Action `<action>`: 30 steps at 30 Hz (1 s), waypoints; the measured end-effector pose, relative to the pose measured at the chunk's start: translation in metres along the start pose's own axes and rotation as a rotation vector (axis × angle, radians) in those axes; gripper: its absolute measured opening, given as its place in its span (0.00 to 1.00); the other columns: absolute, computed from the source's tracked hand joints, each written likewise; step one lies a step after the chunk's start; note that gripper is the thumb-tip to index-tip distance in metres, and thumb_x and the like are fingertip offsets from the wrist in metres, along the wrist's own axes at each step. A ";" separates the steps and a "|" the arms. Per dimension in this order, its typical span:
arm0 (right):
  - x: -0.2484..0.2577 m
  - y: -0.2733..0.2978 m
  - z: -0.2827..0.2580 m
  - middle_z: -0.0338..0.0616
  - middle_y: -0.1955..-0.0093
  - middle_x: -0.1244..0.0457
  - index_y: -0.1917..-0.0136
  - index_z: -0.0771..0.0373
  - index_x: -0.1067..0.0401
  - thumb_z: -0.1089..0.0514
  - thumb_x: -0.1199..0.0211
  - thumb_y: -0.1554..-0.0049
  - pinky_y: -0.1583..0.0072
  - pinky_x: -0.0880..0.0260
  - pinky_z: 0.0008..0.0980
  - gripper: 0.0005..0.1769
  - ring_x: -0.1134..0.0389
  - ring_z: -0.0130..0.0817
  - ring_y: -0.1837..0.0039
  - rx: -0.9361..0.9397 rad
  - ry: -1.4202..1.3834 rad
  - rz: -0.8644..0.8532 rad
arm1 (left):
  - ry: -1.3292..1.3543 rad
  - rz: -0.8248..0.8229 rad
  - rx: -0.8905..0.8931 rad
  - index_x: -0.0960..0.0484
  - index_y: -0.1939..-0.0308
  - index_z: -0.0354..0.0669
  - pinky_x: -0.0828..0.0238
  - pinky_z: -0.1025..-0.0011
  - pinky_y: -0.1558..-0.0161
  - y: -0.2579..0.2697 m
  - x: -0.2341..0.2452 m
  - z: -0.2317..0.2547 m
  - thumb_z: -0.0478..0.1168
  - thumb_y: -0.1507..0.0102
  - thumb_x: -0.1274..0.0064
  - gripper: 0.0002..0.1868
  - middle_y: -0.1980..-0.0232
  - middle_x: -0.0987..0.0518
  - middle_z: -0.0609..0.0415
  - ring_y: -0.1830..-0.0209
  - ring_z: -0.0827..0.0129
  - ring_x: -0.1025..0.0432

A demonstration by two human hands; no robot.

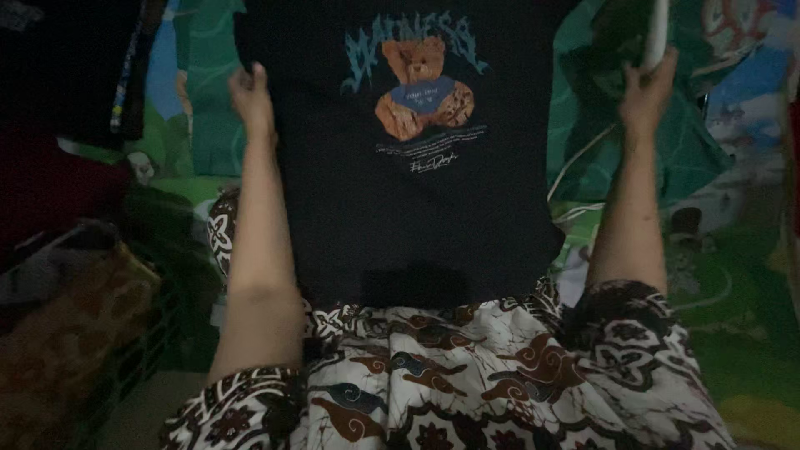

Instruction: The person irons a black t-shirt laid on a green mat. They smooth the fabric, use a green and white iron to press the front and back, flip the shirt to iron both sides, and adjust the garment between passes.

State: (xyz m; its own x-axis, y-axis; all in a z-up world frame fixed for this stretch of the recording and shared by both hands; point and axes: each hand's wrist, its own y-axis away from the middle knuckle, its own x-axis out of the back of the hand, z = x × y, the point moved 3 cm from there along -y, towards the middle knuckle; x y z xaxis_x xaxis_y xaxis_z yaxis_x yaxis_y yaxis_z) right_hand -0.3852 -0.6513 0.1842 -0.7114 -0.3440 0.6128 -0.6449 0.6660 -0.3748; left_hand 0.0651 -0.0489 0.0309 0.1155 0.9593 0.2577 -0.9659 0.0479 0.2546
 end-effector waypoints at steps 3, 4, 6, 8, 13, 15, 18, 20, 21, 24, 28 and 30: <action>-0.007 -0.041 -0.052 0.60 0.30 0.33 0.20 0.63 0.37 0.56 0.32 0.28 0.35 0.26 0.44 0.28 0.29 0.51 0.31 0.133 0.153 -0.184 | -0.142 -0.107 -0.007 0.27 0.36 0.34 0.37 0.62 0.37 0.020 0.010 0.005 0.59 0.31 0.46 0.32 0.36 0.25 0.43 0.36 0.55 0.31; -0.018 -0.048 -0.071 0.58 0.34 0.31 0.22 0.63 0.33 0.55 0.32 0.30 0.39 0.25 0.43 0.27 0.26 0.50 0.35 0.147 0.275 -0.244 | -0.126 -0.124 -0.012 0.23 0.41 0.34 0.33 0.63 0.40 0.025 0.011 0.005 0.57 0.32 0.46 0.29 0.41 0.21 0.44 0.40 0.56 0.28; -0.051 -0.069 -0.103 0.60 0.52 0.31 0.27 0.65 0.31 0.42 0.32 0.27 0.54 0.29 0.52 0.28 0.28 0.59 0.53 0.107 0.584 -0.381 | -0.135 -0.100 -0.075 0.18 0.49 0.34 0.29 0.65 0.46 0.030 0.017 0.007 0.55 0.31 0.46 0.24 0.51 0.17 0.45 0.50 0.58 0.24; -0.091 -0.067 -0.133 0.56 0.54 0.29 0.36 0.63 0.27 0.35 0.35 0.28 0.59 0.28 0.50 0.28 0.27 0.54 0.57 0.244 0.649 -0.391 | -0.183 -0.025 -0.196 0.16 0.56 0.34 0.28 0.65 0.54 0.030 0.023 0.013 0.53 0.29 0.47 0.21 0.61 0.18 0.45 0.61 0.60 0.23; -0.172 -0.026 -0.173 0.57 0.62 0.30 0.43 0.62 0.28 0.32 0.40 0.33 0.66 0.29 0.48 0.30 0.27 0.53 0.63 0.371 0.759 -0.472 | -0.292 0.126 -0.431 0.19 0.61 0.36 0.29 0.62 0.61 0.029 0.046 0.021 0.48 0.29 0.45 0.17 0.64 0.18 0.45 0.66 0.63 0.25; -0.174 -0.014 -0.166 0.55 0.60 0.31 0.43 0.62 0.29 0.34 0.40 0.31 0.68 0.29 0.47 0.27 0.27 0.51 0.64 0.404 0.759 -0.430 | -0.313 0.117 -0.382 0.21 0.62 0.36 0.31 0.60 0.62 0.036 0.055 0.021 0.48 0.28 0.46 0.17 0.65 0.20 0.43 0.67 0.59 0.26; -0.151 -0.032 -0.125 0.56 0.59 0.30 0.45 0.63 0.28 0.38 0.39 0.30 0.64 0.28 0.49 0.24 0.27 0.53 0.61 0.185 0.760 -0.273 | -0.340 0.092 -0.244 0.22 0.61 0.36 0.34 0.56 0.64 0.041 0.056 0.020 0.49 0.27 0.48 0.19 0.69 0.23 0.40 0.70 0.50 0.28; -0.127 -0.044 -0.097 0.57 0.60 0.30 0.46 0.63 0.26 0.38 0.37 0.33 0.59 0.28 0.53 0.24 0.27 0.57 0.60 0.067 0.814 -0.148 | -0.397 0.133 -0.410 0.21 0.61 0.37 0.31 0.55 0.62 0.045 0.054 0.020 0.49 0.27 0.49 0.18 0.67 0.21 0.40 0.68 0.48 0.26; -0.117 -0.048 -0.087 0.58 0.61 0.30 0.47 0.63 0.25 0.38 0.35 0.35 0.58 0.28 0.55 0.24 0.28 0.58 0.61 0.045 0.846 -0.084 | -0.432 0.117 -0.389 0.21 0.61 0.37 0.32 0.54 0.62 0.044 0.053 0.019 0.49 0.27 0.51 0.18 0.66 0.21 0.39 0.67 0.46 0.26; -0.107 -0.055 -0.079 0.60 0.57 0.30 0.46 0.65 0.23 0.36 0.32 0.33 0.57 0.28 0.55 0.27 0.27 0.58 0.57 0.060 0.708 -0.156 | -0.494 0.080 -0.363 0.21 0.59 0.36 0.33 0.51 0.60 0.044 0.052 0.016 0.48 0.26 0.55 0.18 0.63 0.21 0.36 0.63 0.41 0.26; -0.109 -0.066 -0.121 0.58 0.50 0.29 0.41 0.63 0.22 0.37 0.34 0.31 0.51 0.27 0.51 0.25 0.27 0.54 0.51 0.134 0.489 -0.395 | -0.405 0.122 -0.471 0.20 0.55 0.35 0.30 0.50 0.60 0.042 0.041 0.017 0.46 0.28 0.57 0.16 0.59 0.19 0.35 0.59 0.37 0.25; -0.134 -0.059 -0.158 0.57 0.51 0.29 0.39 0.62 0.23 0.35 0.36 0.31 0.50 0.27 0.50 0.27 0.26 0.52 0.51 0.144 0.479 -0.531 | -0.414 0.117 -0.436 0.20 0.55 0.35 0.30 0.50 0.58 0.045 0.043 0.014 0.46 0.27 0.58 0.17 0.58 0.19 0.34 0.58 0.37 0.25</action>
State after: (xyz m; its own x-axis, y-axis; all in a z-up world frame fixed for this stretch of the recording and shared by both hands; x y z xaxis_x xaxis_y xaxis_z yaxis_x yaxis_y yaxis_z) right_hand -0.2077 -0.5397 0.2344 -0.1138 -0.2474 0.9622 -0.9228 0.3850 -0.0102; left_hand 0.0301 -0.0091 0.0665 -0.0008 0.7813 0.6241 -0.9733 0.1426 -0.1798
